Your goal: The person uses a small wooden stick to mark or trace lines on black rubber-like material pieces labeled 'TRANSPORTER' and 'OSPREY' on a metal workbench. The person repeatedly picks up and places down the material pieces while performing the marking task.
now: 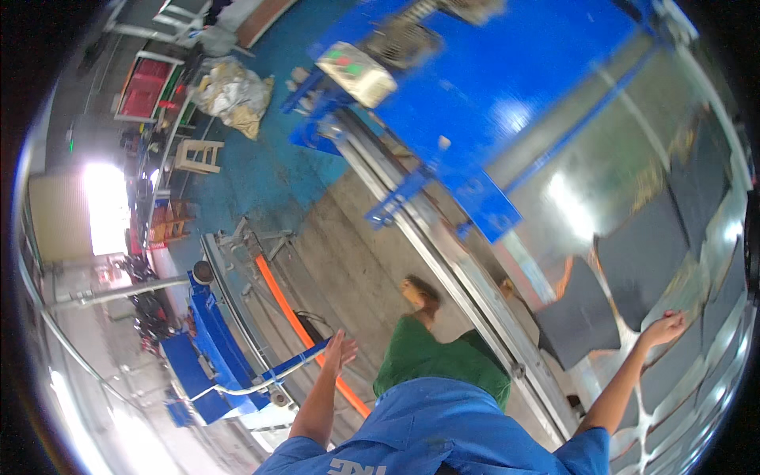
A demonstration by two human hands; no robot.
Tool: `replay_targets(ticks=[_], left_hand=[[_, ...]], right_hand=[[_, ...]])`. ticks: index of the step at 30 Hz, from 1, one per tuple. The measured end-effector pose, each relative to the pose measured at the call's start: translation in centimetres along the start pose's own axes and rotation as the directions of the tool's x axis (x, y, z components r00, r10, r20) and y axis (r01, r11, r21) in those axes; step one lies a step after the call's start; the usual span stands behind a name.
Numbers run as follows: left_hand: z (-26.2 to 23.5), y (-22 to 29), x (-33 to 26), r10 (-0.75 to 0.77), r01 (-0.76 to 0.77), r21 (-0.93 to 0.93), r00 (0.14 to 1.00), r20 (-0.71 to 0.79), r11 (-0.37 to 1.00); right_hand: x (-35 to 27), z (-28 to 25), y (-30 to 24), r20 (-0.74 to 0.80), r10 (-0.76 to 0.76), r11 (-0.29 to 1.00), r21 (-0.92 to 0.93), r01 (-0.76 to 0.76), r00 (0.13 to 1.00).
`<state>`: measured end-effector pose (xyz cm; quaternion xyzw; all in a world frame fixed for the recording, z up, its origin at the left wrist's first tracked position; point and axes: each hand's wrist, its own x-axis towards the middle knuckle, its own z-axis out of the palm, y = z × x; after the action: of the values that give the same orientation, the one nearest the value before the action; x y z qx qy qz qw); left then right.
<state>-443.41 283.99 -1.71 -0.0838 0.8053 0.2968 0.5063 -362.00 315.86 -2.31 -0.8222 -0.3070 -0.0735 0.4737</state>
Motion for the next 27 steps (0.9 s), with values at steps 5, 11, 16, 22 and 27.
replay_targets(ticks=[5,11,16,22,27], left_hand=[[-10.1,-6.3,0.8,-0.060,0.017,-0.157,0.961,-0.271,0.987],[-12.8,4.8,9.1,0.221,-0.264,-0.167,0.946,-0.237,0.950],[-10.6,24.3,12.4,0.655,-0.671,-0.109,0.740,-0.152,0.733],[-4.4,47.7,12.0,0.882,-0.877,-0.112,0.471,-0.003,0.468],[0.2,58.5,15.8,0.959,-0.937,0.295,0.239,0.152,0.187]], right_hand=[[-19.7,4.1,-30.2,0.315,-0.251,0.874,0.481,0.074,0.915],[-41.4,4.2,-48.0,0.490,-0.788,0.565,0.816,0.124,0.372],[-50.1,1.9,-54.9,0.466,-0.882,0.471,0.877,0.093,0.067],[-53.0,2.5,-55.3,0.592,-0.800,0.599,0.779,0.187,0.098],[-55.9,6.4,-57.4,0.725,-0.647,0.761,0.635,0.137,0.236]])
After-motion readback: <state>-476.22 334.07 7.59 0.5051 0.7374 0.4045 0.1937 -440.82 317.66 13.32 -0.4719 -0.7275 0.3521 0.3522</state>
